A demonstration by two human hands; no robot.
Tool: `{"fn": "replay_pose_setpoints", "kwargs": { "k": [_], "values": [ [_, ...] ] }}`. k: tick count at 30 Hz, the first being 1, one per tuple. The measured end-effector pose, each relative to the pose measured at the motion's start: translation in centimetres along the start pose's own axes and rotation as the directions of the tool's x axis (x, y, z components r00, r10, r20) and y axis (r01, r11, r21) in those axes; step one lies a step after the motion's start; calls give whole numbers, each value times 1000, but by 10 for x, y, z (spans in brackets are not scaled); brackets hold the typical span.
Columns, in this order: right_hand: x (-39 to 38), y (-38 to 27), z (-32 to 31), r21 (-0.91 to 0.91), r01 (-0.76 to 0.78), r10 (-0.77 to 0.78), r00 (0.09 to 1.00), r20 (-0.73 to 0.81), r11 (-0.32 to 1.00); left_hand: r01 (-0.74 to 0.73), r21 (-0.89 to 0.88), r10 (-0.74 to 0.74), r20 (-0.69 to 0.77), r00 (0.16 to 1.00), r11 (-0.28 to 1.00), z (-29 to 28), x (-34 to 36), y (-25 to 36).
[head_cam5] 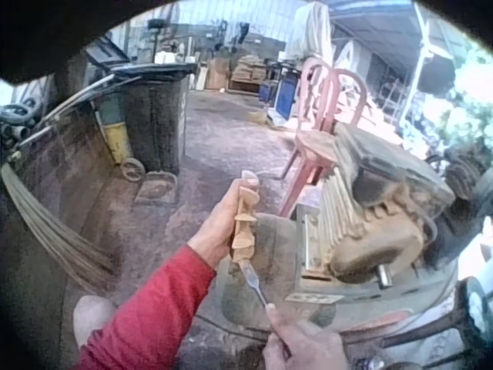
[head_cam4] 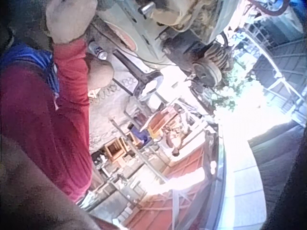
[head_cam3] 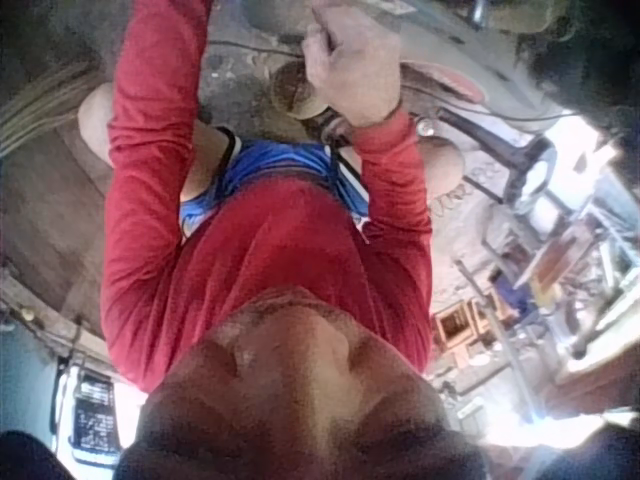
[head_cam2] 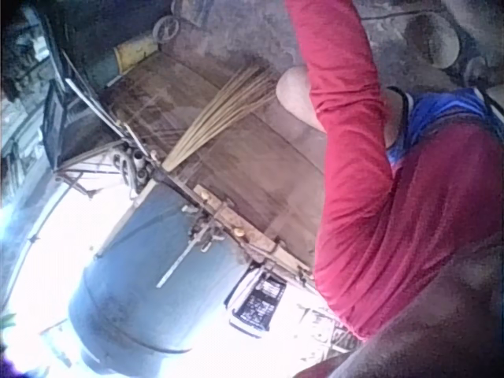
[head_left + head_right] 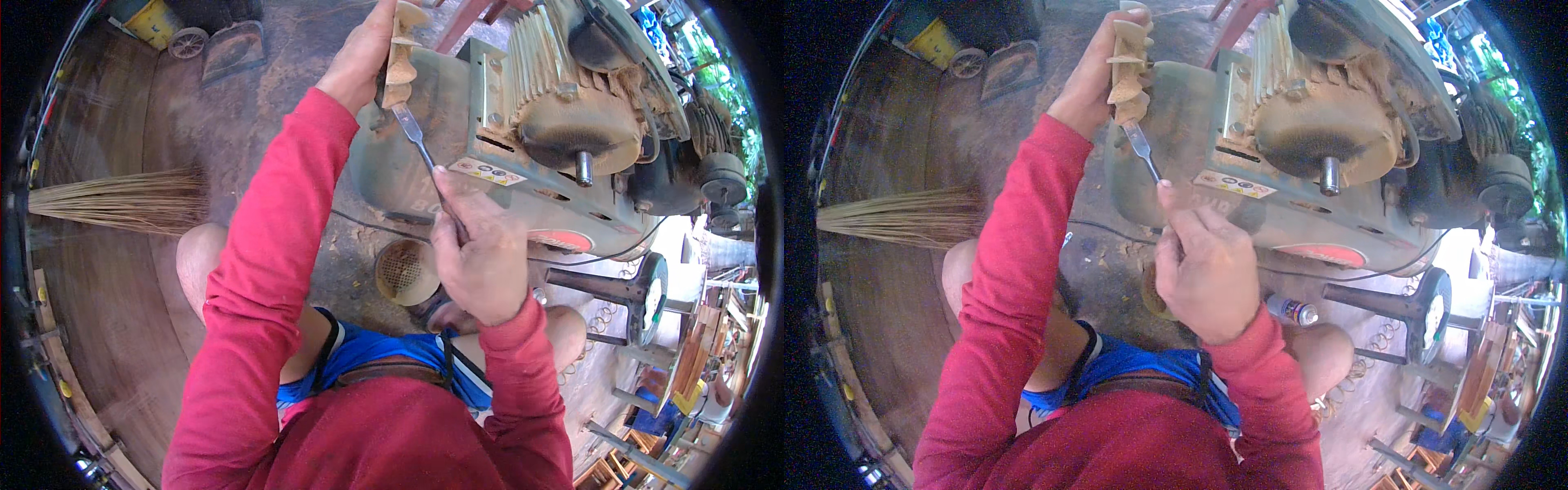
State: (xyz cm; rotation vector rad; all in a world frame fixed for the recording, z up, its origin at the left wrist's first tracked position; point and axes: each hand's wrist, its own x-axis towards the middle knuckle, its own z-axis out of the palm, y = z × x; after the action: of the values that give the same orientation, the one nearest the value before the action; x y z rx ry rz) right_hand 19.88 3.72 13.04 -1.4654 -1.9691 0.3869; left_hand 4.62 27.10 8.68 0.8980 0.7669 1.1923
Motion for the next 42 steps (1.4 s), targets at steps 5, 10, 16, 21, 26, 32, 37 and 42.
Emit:
{"fn": "replay_pose_setpoints", "kwargs": {
  "k": [5, 10, 16, 21, 26, 32, 37, 42],
  "values": [
    [4, 0, 26, 20, -55, 57, 991, -122, 998, -42, 13, 42, 18, 999, 999, -7, 7, -3],
    [3, 5, 15, 51, -60, 66, 989, -129, 997, 8, 14, -8, 37, 999, 1000, -9, 8, -2],
    [-6, -1, 1, 6, -73, 73, 997, -13, 997, 85, -211, 10, 411, 912, 974, -19, -2, 1],
    [1, 5, 9, 35, -66, 69, 995, -78, 997, -19, 67, 17, 20, 1000, 998, -8, 10, -2],
    [3, 12, 41, 91, -32, 51, 974, -220, 995, 13, -81, -9, 44, 999, 997, -11, 7, -3],
    [-2, 0, 63, 732, -364, 556, 831, -24, 575, -140, -8, 141, 41, 989, 990, -15, 9, 1],
    [-12, 7, 31, 486, -228, 333, 932, -142, 844, -17, -75, 21, 53, 998, 997, -11, 9, 3],
    [-16, 10, 14, 150, -106, 128, 980, -149, 983, -55, -82, 54, -11, 998, 995, -5, 4, 6]
  ]
}}
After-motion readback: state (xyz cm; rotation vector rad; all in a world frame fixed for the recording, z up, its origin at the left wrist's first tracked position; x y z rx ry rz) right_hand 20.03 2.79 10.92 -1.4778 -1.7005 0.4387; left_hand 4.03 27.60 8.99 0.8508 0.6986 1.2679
